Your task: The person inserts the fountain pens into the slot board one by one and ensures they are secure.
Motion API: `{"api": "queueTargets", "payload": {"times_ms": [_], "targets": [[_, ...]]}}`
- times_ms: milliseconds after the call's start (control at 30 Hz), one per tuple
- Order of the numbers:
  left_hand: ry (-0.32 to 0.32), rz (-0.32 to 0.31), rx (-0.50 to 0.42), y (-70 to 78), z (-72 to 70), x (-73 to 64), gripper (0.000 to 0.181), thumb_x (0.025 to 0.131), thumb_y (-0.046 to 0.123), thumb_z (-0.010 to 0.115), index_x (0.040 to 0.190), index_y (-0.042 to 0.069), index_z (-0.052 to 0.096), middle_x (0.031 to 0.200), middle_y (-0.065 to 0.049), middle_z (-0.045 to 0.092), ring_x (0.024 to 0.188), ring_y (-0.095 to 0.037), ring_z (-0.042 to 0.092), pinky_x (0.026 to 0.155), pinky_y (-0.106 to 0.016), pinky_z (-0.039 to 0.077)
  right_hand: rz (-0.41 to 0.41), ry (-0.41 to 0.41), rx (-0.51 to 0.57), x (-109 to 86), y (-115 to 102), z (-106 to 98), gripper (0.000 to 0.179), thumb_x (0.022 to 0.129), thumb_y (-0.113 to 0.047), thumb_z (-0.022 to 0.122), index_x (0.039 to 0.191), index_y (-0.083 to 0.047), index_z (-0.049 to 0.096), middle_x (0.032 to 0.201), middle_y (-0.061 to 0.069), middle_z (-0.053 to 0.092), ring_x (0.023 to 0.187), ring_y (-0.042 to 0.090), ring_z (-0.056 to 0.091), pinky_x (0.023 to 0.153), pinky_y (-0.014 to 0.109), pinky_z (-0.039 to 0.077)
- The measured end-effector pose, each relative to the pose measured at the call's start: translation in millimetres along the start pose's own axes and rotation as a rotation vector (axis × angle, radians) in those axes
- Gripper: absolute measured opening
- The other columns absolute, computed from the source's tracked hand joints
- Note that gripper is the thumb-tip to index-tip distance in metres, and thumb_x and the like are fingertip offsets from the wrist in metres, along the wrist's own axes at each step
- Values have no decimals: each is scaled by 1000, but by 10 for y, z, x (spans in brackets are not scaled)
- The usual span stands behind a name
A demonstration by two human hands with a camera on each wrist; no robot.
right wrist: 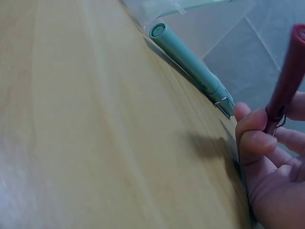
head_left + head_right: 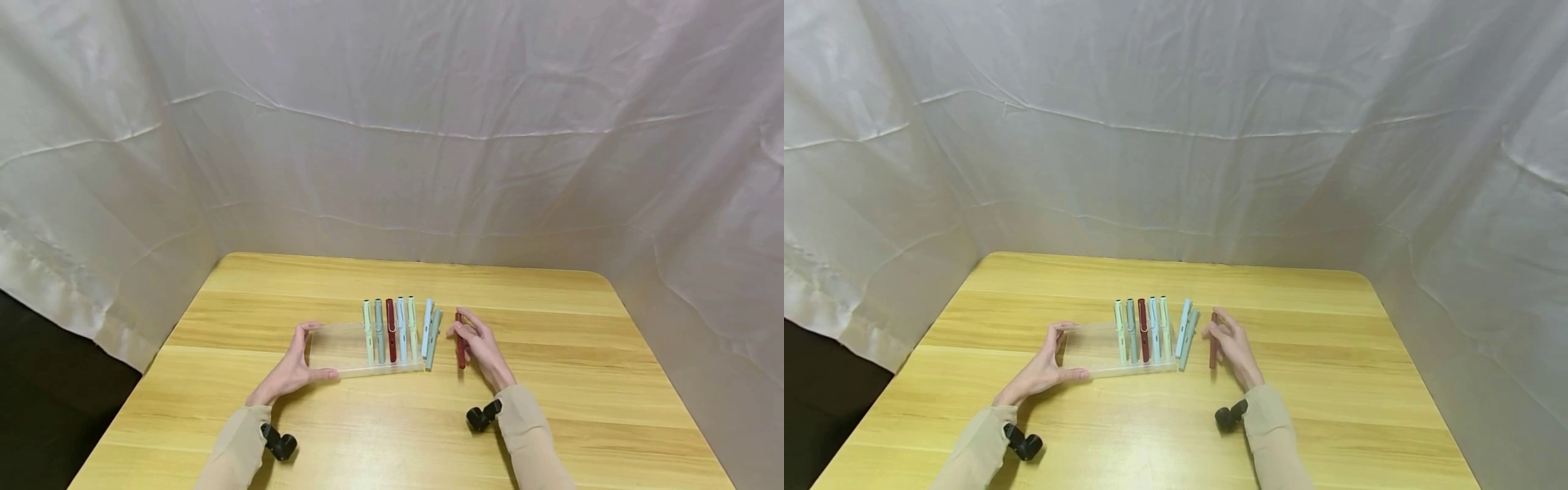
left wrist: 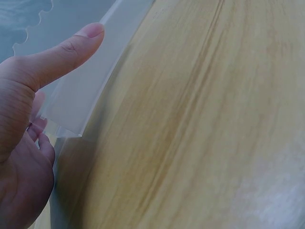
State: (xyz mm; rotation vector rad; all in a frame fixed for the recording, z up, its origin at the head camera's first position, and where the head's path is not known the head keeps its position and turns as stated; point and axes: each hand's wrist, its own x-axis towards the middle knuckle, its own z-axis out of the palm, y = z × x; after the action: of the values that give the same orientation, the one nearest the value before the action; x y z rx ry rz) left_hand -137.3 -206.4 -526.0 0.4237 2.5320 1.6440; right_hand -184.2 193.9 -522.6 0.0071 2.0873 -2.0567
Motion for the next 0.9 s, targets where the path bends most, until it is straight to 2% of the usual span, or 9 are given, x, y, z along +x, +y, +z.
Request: {"api": "queueTargets", "payload": {"times_ms": [233, 533, 700, 900], "targets": [[-1, 1, -7, 0, 4, 7, 102, 70, 18, 92, 145, 2, 24, 155, -27, 24, 152, -51, 10, 123, -71, 6, 20, 19, 105, -11, -43, 33, 54, 110, -22, 40, 158, -3, 26, 90, -1, 69, 49, 7, 49, 43, 18, 34], [2, 9, -9, 8, 2, 2, 103, 70, 18, 92, 145, 1, 24, 154, -27, 26, 152, -50, 12, 123, -70, 7, -6, 1, 113, -30, -58, 28, 54, 111, -24, 30, 159, 0, 20, 95, -3, 65, 51, 3, 50, 43, 16, 31], [4, 13, -9, 4, 2, 5, 102, 69, 17, 92, 144, 2, 24, 154, -26, 27, 152, -49, 13, 123, -70, 7, 7, 15, 155, -22, -79, 48, 52, 111, -18, 30, 159, -1, 21, 91, -3, 63, 51, 4, 49, 44, 16, 34], [2, 10, -11, 4, 2, 6, 102, 70, 17, 92, 144, 2, 24, 154, -26, 26, 152, -49, 12, 123, -71, 6, 12, 42, 177, -17, -107, 51, 56, 107, -10, 40, 160, -11, 23, 90, -2, 68, 56, 8, 49, 50, 18, 39]]}}
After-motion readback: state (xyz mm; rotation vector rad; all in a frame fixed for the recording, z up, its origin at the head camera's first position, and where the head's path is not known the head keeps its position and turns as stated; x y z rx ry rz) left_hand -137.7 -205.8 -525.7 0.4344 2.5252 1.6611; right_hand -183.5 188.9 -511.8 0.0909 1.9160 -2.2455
